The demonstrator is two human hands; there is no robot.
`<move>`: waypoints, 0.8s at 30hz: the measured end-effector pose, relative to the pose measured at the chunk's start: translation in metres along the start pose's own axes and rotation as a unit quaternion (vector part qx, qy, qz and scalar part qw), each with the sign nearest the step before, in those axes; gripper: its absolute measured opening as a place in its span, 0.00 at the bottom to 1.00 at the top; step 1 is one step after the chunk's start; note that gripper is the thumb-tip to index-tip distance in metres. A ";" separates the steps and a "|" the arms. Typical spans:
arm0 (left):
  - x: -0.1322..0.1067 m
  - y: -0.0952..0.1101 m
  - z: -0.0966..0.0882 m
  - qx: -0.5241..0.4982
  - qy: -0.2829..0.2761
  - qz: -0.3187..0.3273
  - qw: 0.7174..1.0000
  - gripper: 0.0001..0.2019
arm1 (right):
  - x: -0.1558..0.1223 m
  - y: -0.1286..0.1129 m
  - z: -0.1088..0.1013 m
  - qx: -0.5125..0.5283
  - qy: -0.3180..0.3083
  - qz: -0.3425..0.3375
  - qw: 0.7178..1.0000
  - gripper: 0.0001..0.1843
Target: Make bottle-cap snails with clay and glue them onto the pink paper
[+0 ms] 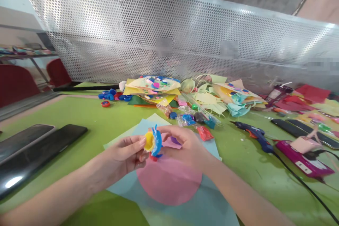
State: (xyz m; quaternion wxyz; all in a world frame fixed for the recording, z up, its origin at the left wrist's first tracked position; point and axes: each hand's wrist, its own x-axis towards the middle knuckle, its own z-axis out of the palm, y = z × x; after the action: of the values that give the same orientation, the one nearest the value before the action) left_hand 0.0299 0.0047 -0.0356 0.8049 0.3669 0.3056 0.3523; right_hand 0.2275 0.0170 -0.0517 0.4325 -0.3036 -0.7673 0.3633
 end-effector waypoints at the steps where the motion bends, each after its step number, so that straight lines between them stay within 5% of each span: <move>1: 0.000 -0.002 0.001 -0.002 0.002 -0.003 1.000 0.13 | 0.000 0.001 0.000 0.022 0.003 0.002 1.000 0.23; 5: 0.004 -0.008 0.002 0.025 0.008 -0.006 1.000 0.14 | -0.004 -0.007 -0.003 0.034 0.021 0.013 0.999 0.19; 9: 0.007 0.000 -0.003 0.107 0.080 0.024 0.991 0.19 | -0.019 -0.021 -0.025 -0.123 0.034 0.055 0.990 0.19; 12: 0.006 0.010 -0.007 0.122 0.156 0.085 0.977 0.17 | -0.041 -0.020 -0.044 -0.365 -0.015 0.056 0.929 0.18; 15: 0.005 0.017 -0.008 0.126 0.172 0.115 0.970 0.16 | -0.060 -0.012 -0.054 -0.497 -0.066 0.024 0.865 0.19; 19: 0.005 0.015 -0.008 0.140 0.165 0.110 0.970 0.15 | -0.067 -0.011 -0.052 -0.536 -0.112 0.041 0.835 0.19; 24: 0.006 0.013 -0.010 0.152 0.178 0.106 0.966 0.15 | -0.053 -0.018 -0.047 -0.531 -0.159 0.043 0.831 0.15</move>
State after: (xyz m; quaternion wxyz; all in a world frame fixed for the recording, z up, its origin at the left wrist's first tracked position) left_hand 0.0216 0.0192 -0.0321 0.6303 0.4467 0.4535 0.4444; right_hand 0.2896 -0.0209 -0.0432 0.0606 -0.4573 -0.8864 -0.0388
